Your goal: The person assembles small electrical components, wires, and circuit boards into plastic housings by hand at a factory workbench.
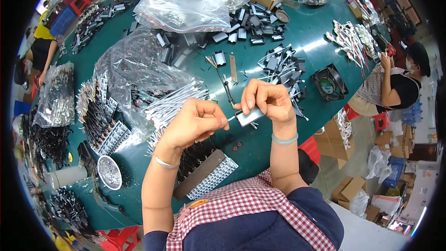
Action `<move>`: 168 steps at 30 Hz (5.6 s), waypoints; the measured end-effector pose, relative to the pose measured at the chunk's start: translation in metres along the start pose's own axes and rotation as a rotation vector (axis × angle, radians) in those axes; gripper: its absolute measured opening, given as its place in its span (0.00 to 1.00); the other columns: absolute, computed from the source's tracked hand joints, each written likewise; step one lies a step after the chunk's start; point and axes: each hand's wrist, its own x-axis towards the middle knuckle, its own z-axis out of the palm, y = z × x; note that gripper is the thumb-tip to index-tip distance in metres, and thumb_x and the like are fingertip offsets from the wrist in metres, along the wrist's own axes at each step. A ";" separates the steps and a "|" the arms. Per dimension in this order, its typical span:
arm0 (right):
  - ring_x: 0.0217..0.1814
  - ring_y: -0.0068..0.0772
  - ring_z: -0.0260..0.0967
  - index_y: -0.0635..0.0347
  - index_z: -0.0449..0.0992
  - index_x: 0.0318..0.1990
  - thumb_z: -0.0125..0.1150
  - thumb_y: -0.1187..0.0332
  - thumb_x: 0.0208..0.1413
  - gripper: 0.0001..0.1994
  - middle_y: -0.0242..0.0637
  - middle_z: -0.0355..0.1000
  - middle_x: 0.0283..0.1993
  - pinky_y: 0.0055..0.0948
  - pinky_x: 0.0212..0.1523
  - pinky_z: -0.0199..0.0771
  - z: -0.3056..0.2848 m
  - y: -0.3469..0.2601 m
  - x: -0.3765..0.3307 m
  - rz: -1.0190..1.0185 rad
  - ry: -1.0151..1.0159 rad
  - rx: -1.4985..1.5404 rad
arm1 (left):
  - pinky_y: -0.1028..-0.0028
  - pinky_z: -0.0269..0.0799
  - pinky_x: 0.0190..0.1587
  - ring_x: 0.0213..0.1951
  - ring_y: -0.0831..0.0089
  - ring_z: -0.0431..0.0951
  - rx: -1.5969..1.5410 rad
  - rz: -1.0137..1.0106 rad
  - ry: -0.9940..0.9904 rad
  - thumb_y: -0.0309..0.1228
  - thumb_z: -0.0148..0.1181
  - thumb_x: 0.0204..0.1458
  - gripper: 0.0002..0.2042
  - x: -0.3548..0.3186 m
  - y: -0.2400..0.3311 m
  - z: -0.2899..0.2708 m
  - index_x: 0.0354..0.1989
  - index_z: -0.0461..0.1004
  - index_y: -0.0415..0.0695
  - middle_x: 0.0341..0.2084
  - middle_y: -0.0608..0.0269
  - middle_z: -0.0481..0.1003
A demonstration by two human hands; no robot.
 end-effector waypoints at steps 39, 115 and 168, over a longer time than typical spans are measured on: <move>0.54 0.26 0.70 0.68 0.79 0.40 0.64 0.78 0.53 0.07 0.41 0.63 0.64 0.24 0.51 0.73 0.041 0.068 -0.018 0.098 0.615 -0.334 | 0.79 0.59 0.15 0.13 0.83 0.67 0.584 0.423 0.618 0.28 0.57 0.58 0.08 0.023 -0.059 0.023 0.36 0.70 0.35 0.12 0.65 0.72; 0.33 0.20 0.71 0.65 0.77 0.36 0.65 0.75 0.51 0.06 0.32 0.75 0.34 0.20 0.34 0.70 -0.068 -0.021 0.035 0.271 0.525 -0.691 | 0.63 0.69 0.32 0.29 0.55 0.74 1.222 0.790 0.800 0.19 0.61 0.47 0.05 0.017 -0.043 -0.033 0.30 0.71 0.39 0.27 0.54 0.74; 0.38 0.22 0.70 0.67 0.78 0.41 0.59 0.72 0.58 0.08 0.36 0.75 0.37 0.25 0.39 0.70 0.063 0.023 0.000 0.185 -0.019 -0.513 | 0.74 0.72 0.47 0.42 0.72 0.78 0.193 0.515 0.524 0.24 0.60 0.56 0.09 -0.025 -0.029 0.020 0.44 0.77 0.34 0.40 0.53 0.79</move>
